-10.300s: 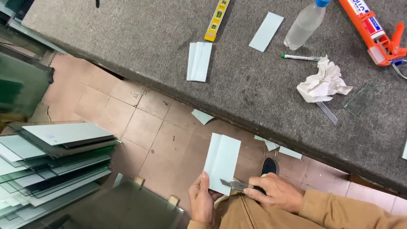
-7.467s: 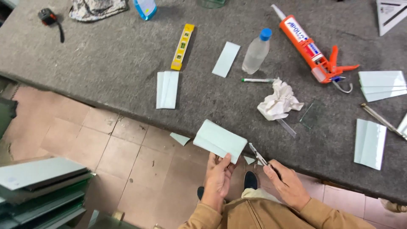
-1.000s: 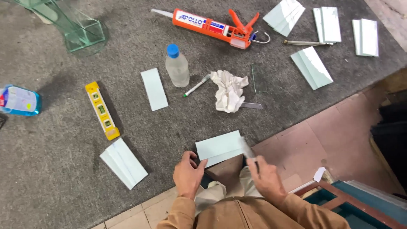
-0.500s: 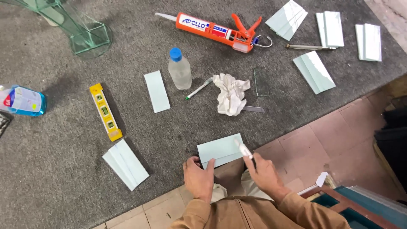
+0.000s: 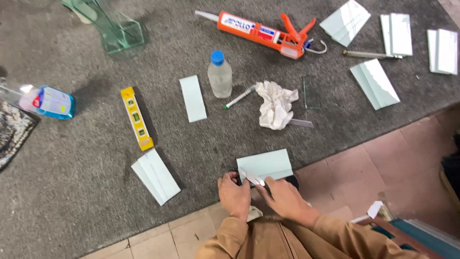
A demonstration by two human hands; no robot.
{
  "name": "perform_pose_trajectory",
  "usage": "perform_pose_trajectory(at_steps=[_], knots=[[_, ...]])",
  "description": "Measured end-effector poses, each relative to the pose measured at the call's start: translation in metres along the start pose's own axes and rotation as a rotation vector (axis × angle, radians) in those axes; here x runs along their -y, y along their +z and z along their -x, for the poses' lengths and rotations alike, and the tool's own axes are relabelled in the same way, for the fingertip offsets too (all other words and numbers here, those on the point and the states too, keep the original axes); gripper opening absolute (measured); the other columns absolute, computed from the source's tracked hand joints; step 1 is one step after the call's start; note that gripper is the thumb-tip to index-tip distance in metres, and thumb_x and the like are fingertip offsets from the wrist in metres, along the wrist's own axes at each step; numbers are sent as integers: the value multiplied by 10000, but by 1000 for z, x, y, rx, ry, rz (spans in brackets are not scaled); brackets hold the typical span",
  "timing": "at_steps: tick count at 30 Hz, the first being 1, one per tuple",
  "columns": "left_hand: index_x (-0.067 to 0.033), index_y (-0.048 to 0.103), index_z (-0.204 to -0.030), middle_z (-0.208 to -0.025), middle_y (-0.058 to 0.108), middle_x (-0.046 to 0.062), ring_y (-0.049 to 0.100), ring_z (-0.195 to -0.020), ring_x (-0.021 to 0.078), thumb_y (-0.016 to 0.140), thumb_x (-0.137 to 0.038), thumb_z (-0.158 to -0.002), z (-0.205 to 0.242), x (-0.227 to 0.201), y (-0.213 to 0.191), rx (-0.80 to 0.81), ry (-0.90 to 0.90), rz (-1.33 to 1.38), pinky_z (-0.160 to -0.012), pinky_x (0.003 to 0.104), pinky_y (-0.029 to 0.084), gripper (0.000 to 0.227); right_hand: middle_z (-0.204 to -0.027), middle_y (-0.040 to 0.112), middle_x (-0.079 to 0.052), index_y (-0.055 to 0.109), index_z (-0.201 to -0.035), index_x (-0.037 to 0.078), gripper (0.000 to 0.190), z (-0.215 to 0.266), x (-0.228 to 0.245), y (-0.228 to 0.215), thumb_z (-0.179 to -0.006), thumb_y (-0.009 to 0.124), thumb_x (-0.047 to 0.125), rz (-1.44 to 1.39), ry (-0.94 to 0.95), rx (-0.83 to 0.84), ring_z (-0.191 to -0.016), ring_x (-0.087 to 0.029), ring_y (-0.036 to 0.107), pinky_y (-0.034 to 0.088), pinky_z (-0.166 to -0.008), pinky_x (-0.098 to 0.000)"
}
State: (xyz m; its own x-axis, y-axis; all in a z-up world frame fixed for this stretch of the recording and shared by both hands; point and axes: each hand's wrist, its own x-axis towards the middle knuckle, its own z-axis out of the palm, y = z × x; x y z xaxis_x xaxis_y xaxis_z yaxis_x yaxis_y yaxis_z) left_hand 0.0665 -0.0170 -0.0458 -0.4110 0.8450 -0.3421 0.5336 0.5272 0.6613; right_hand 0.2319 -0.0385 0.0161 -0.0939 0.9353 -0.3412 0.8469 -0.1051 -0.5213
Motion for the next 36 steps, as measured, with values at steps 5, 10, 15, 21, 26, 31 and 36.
perform_pose_trajectory(at_steps=[5,10,15,21,26,31,36], knots=[[-154,792,-1116,-1035,688,13,698,-867,195,909,-316,-829,7,-4,-6,-1,20,51,-826,356,599,350,-747,774,-202,660,-1017,77,466,-13,-3,0,-1090,592,532,90,126,-13,-708,-483,758,594,-678,-581],[-159,814,-1099,-1016,709,10,709,-863,200,937,-349,-818,7,-7,-5,-7,-22,22,-826,359,602,360,-655,742,-178,656,-954,67,437,-8,-6,-6,-1067,637,489,100,25,-48,-633,-449,746,596,-637,-551],[-153,790,-1098,-1025,693,12,697,-868,202,927,-329,-840,9,-14,-9,5,-30,17,-833,367,594,341,-618,727,-79,645,-945,86,467,-12,-11,-18,-1101,581,522,87,138,8,-490,-274,698,611,-554,-460],[-196,663,-1304,-1178,667,25,731,-982,243,925,-354,-830,15,-12,-9,55,1,4,-881,424,618,564,-841,847,-69,588,-1286,164,480,22,-35,-57,-903,821,337,-214,119,-156,-591,-246,764,608,-624,-428],[-229,630,-1396,-1177,686,0,721,-1052,223,895,-331,-823,14,1,-10,80,32,-9,-920,404,609,640,-784,771,-56,700,-1223,127,300,60,-58,-57,-996,728,321,-421,374,-280,-687,-204,666,555,-678,-365],[-234,590,-1456,-1374,596,45,769,-1084,266,855,-361,-890,14,-42,-26,100,97,-30,-926,443,647,638,-739,674,-118,759,-1200,28,244,70,-78,-84,-1090,659,220,-764,517,-383,-649,-215,561,443,-598,-364],[-133,641,-1378,-1296,686,121,740,-1045,326,809,-375,-942,-23,-120,2,-7,404,166,-882,439,607,526,-720,642,-169,730,-1018,-37,416,56,-36,-141,-1152,569,323,-1040,678,-303,-528,-252,510,363,-459,-378]])
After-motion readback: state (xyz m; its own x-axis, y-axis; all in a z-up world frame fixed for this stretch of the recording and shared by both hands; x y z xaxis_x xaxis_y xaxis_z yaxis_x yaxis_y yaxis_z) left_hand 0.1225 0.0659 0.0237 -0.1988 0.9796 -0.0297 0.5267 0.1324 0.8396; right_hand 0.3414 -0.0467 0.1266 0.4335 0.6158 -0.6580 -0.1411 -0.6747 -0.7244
